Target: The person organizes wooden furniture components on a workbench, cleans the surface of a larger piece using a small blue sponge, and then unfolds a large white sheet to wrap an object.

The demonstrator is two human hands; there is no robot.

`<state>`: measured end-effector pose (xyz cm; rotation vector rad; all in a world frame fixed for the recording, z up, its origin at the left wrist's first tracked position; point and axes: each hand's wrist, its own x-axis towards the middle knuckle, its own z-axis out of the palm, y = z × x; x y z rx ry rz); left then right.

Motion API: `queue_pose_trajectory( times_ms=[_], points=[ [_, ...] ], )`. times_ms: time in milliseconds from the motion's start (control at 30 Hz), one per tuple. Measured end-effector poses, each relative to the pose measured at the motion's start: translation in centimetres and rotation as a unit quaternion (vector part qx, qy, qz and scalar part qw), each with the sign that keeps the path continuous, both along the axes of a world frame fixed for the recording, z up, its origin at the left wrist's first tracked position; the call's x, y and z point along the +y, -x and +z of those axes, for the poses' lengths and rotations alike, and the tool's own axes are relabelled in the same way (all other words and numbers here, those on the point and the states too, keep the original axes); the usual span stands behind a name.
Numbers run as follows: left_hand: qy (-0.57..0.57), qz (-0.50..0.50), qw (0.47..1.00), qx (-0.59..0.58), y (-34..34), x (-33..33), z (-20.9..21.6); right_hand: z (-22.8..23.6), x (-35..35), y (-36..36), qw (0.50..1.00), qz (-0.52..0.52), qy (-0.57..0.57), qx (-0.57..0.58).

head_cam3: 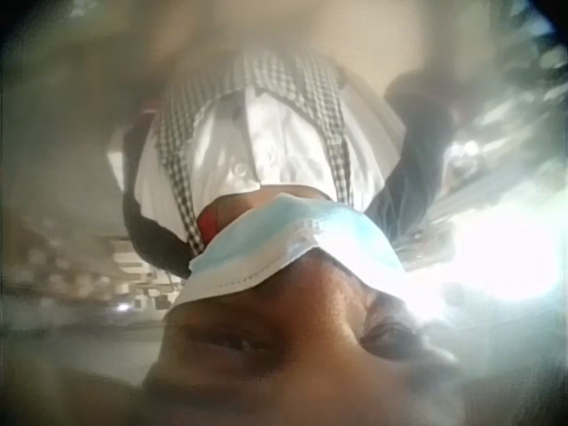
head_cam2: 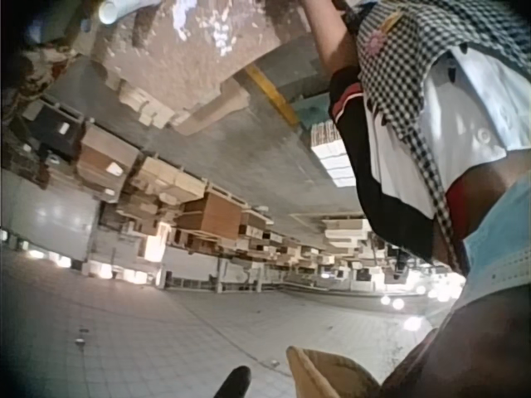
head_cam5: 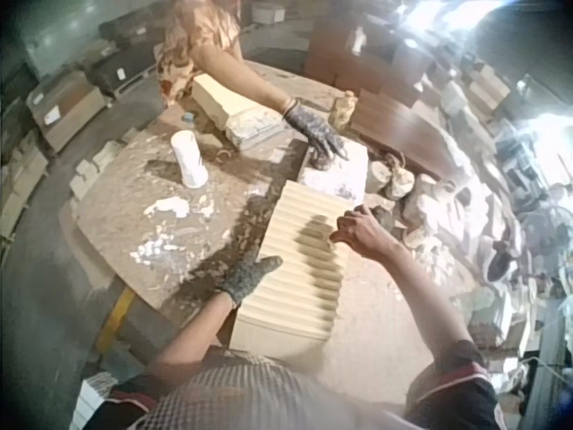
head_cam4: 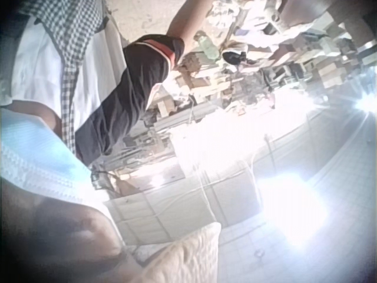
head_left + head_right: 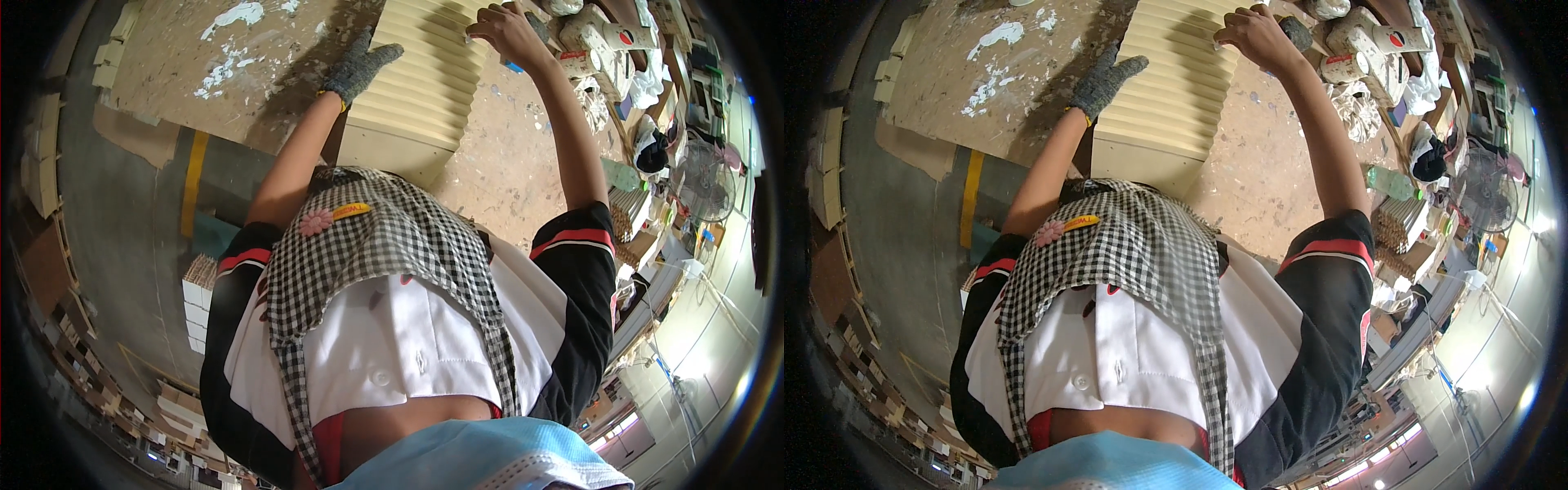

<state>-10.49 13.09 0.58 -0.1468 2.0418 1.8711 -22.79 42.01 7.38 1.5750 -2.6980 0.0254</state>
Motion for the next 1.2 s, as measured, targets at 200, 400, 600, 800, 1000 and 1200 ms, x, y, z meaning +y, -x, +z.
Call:
queue_pose_trajectory(
  times_ms=[200, 400, 600, 800, 1000, 1200],
  points=[
    [0.048, 0.018, 0.999, 0.011, 0.2, 0.5, -1.7, -0.5, 2.1, 1.0, 0.999, -0.017, -0.040, -0.021],
    [0.043, 0.002, 0.999, -0.017, -0.1, 0.4, -0.4, -1.0, 1.2, 0.5, 1.000, 0.003, 0.016, 0.003],
    [0.038, -0.001, 0.999, 0.014, 0.2, 0.6, -1.4, -0.8, 2.4, 1.1, 1.000, -0.015, -0.021, -0.012],
    [0.032, 0.033, 0.999, -0.009, -0.2, 1.1, -1.9, -0.9, 2.2, 1.1, 1.000, -0.003, 0.010, -0.017],
    [0.023, 0.006, 1.000, -0.001, 0.0, 1.1, -1.3, -1.1, 2.1, 0.9, 1.000, -0.011, 0.007, -0.023],
    [0.048, 0.022, 0.999, 0.000, -0.3, 1.7, -1.0, -1.7, 5.7, 1.3, 0.998, -0.023, 0.013, -0.061]
  ],
)
